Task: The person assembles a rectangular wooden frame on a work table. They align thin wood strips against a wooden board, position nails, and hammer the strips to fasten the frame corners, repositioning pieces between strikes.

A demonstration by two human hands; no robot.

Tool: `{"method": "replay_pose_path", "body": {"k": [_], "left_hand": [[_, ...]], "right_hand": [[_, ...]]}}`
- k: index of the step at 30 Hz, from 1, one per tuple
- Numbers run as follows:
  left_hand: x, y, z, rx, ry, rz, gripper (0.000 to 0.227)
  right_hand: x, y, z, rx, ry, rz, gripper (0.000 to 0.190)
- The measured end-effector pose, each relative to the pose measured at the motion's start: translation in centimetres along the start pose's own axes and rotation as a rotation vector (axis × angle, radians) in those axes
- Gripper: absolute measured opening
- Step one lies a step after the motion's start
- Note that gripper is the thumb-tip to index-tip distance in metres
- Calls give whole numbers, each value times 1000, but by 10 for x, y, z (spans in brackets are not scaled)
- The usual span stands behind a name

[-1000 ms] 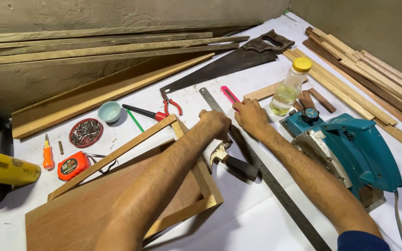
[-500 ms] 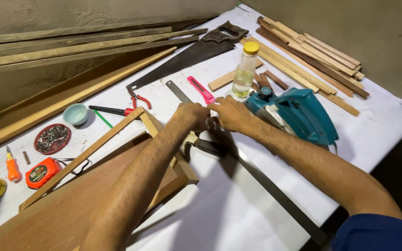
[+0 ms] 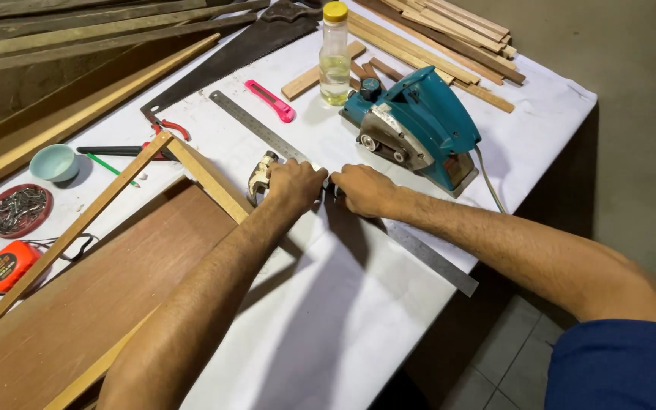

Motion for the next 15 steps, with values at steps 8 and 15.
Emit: {"method": "replay_pose_path", "body": {"k": [8, 15], "left_hand": [[11, 11, 4, -28, -17, -36, 35], [14, 14, 9, -43, -81, -124, 24]], "right_hand": [[-12, -9, 10, -26, -3, 51, 20], [-6, -14, 13, -36, -19, 34, 34]]}}
Point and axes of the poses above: each hand's wrist, its own y-axis away from the middle knuckle, its own x-axis out of the back of the hand, z = x × y, the point moved 5 cm from there along -y, towards the middle knuckle, and after that the axes turned 11 degrees about -z, right-handed, at the moved point
